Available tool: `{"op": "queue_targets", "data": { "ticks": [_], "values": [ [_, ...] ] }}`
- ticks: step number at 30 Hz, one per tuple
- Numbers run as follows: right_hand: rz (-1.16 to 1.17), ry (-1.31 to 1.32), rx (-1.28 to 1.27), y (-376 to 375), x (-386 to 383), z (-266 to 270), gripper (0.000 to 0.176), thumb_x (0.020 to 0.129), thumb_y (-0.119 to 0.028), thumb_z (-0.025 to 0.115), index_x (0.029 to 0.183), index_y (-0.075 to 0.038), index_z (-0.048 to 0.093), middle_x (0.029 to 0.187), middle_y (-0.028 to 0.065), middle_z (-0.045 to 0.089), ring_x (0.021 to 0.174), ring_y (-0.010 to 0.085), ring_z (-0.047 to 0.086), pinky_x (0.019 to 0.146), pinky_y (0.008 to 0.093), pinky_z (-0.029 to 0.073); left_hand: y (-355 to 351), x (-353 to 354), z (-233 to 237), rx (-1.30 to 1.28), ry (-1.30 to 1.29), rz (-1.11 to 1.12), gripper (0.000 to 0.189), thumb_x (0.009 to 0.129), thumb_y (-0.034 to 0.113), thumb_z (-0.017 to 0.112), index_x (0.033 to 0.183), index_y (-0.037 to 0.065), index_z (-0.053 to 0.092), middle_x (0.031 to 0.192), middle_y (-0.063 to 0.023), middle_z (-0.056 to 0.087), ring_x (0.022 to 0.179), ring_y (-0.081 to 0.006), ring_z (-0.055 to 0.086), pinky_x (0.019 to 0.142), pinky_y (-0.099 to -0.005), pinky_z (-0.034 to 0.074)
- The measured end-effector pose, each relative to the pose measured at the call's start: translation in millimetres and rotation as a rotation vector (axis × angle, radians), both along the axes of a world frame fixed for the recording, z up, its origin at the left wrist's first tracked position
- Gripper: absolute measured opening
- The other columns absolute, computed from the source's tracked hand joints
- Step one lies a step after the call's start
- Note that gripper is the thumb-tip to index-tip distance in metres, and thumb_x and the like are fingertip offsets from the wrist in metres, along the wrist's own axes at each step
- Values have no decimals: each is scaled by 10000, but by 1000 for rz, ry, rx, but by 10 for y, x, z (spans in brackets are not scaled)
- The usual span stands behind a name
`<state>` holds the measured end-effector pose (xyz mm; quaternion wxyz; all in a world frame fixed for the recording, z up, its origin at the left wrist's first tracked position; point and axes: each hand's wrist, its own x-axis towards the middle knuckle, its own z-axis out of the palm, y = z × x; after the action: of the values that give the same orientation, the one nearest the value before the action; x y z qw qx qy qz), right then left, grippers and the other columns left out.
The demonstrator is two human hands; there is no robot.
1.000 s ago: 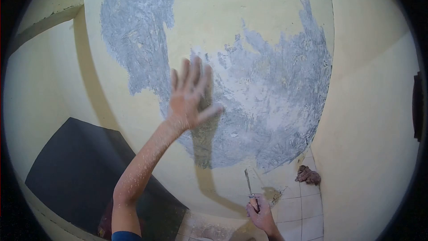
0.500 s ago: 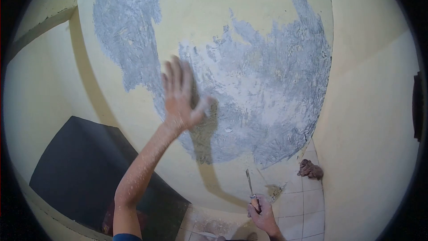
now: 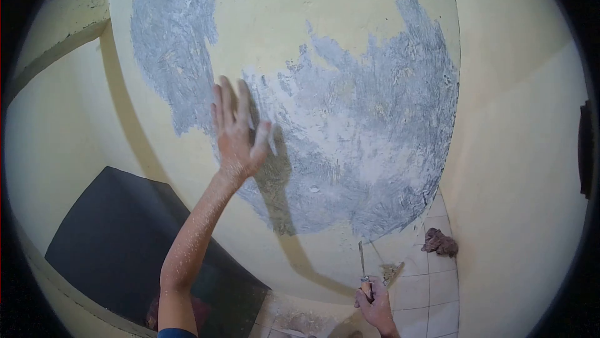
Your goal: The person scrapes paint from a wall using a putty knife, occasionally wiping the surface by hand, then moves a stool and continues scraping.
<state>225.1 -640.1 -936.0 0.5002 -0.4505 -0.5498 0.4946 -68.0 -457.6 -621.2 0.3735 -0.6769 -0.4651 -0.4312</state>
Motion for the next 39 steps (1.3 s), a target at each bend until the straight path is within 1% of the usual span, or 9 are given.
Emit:
{"op": "queue_targets", "data": {
  "ticks": [6, 9, 16, 20, 24, 26, 29, 32, 39],
  "values": [
    [11, 42, -15, 21, 24, -79, 318, 937, 21, 584, 1240, -1, 489, 808, 61, 587, 642, 105, 600, 582, 254, 512, -288, 67, -231, -172, 413, -140, 649, 914, 474, 570, 1483, 170, 486, 1602, -212, 280, 1484, -396, 262, 1198, -566, 181],
    [20, 23, -10, 9, 41, -121, 324, 938, 18, 588, 1245, -1, 484, 813, 63, 588, 641, 106, 602, 581, 255, 514, -252, -65, -191, -139, 460, -223, 638, 913, 446, 576, 1478, 163, 491, 1590, -194, 314, 1471, -385, 296, 1186, -566, 222],
    [22, -2, -20, -55, 85, -94, 309, 948, -2, 585, 1238, 12, 478, 815, 64, 589, 641, 107, 604, 585, 257, 520, 46, -129, 27, 67, -101, -100, 743, 924, 374, 560, 1553, 61, 315, 1613, -287, 163, 1496, -462, 150, 1201, -565, 159],
    [20, 13, -25, -56, 104, -134, 301, 949, -6, 581, 1230, 17, 477, 799, 57, 581, 640, 104, 607, 579, 256, 522, -113, 101, -148, -43, 103, -13, 757, 907, 311, 575, 1555, 44, 289, 1634, -265, 104, 1516, -451, 66, 1212, -561, 88],
    [-74, 40, -6, -49, 86, 48, 276, 921, -48, 616, 1171, 16, 518, 763, 75, 613, 638, 124, 631, 594, 289, 523, -413, 96, -600, -401, 614, -381, 598, 891, 373, 615, 1434, 136, 531, 1532, -208, 415, 1445, -398, 345, 1164, -570, 261],
    [-137, -43, 60, 59, 22, 257, 282, 905, -66, 640, 1157, 18, 543, 769, 103, 632, 661, 147, 652, 609, 313, 526, -615, 140, -1017, -501, 400, -446, 491, 922, 370, 608, 1347, 124, 617, 1317, -165, 636, 1234, -349, 589, 1080, -495, 400],
    [-189, -240, 284, 270, -159, 827, 382, 895, -51, 656, 1253, 22, 543, 807, 143, 631, 712, 208, 667, 632, 346, 534, -908, 447, -1229, -862, -387, -526, 356, 974, 313, 614, 1205, 56, 701, 1044, -125, 744, 996, -242, 693, 918, -359, 506],
    [-198, -324, 591, 438, -448, 1444, 599, 890, -76, 676, 1445, -9, 459, 880, 175, 647, 733, 313, 668, 650, 397, 544, -860, 567, -1336, -907, -929, -841, 302, 1003, 247, 591, 1069, -21, 714, 848, -63, 721, 792, -132, 648, 760, -274, 506],
    [-103, -557, 817, 785, -985, 2117, 616, 945, -135, 604, 1503, -19, 371, 998, 211, 643, 803, 349, 668, 666, 425, 538, -583, 451, -851, -666, -1067, -663, 407, 1034, 349, 545, 910, -12, 687, 753, 5, 615, 700, -68, 539, 648, -256, 434]
  ]
}}
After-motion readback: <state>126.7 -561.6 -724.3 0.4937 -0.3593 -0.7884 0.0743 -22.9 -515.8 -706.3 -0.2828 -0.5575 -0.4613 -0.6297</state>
